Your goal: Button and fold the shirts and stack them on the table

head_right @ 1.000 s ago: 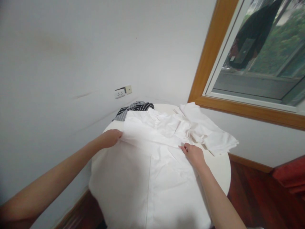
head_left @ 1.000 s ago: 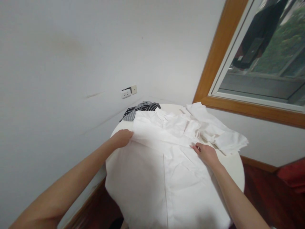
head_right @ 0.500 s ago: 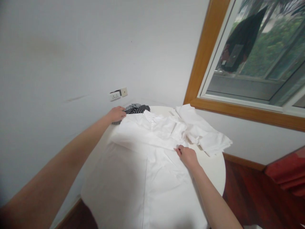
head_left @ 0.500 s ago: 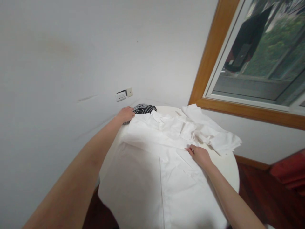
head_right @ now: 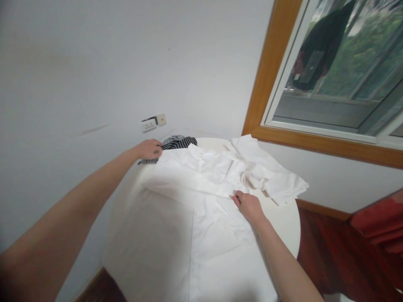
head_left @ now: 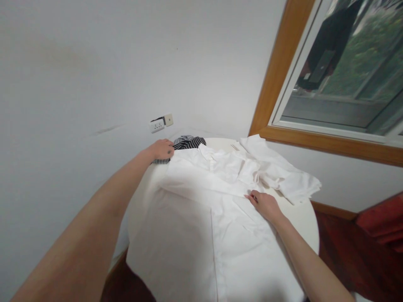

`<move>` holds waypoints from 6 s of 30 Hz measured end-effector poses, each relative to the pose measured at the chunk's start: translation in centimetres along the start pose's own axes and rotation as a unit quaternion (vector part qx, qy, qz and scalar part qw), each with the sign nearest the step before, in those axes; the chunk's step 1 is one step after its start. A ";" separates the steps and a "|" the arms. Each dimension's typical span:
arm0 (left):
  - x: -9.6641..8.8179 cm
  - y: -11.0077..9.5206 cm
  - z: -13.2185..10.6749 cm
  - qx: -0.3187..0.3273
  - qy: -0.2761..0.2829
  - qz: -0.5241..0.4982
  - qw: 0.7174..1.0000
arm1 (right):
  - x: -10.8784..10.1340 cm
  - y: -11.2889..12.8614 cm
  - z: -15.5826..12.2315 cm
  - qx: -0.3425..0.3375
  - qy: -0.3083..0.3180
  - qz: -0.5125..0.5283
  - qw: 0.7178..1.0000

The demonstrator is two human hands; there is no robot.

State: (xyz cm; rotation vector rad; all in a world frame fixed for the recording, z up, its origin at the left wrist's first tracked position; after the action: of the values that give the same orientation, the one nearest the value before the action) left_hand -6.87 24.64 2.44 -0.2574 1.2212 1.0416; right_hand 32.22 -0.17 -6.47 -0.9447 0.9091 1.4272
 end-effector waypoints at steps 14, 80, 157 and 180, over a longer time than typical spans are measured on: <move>-0.3 -0.1 1.9 -0.045 -0.060 0.029 0.997 | -0.4 0.6 -0.1 -0.023 0.003 0.003 1.000; 3.0 -13.2 -8.1 -0.119 -0.119 -0.160 0.973 | -1.1 18.9 6.8 -0.193 0.018 0.141 0.971; 0.4 -14.1 -8.2 -0.146 -0.118 -0.159 0.969 | -8.5 15.6 8.0 -0.117 -0.098 0.212 0.965; -11.1 -20.4 -18.0 -0.273 0.050 -0.330 0.902 | -8.4 13.7 4.0 -0.174 0.023 0.387 0.905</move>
State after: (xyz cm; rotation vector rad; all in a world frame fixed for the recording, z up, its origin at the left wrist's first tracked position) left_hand -2.51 -4.02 -1.97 -1.0951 0.8004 0.7435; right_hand 18.64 -0.45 3.05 -0.9143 1.1541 2.3118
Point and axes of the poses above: each hand's wrist, its own z-axis towards the middle knuckle, its own x-axis out of the palm, y = z × x, the point moved 10 cm from there along z, towards the middle knuckle, and after that the axes turned 15 degrees about -y, right-handed, at the moved point
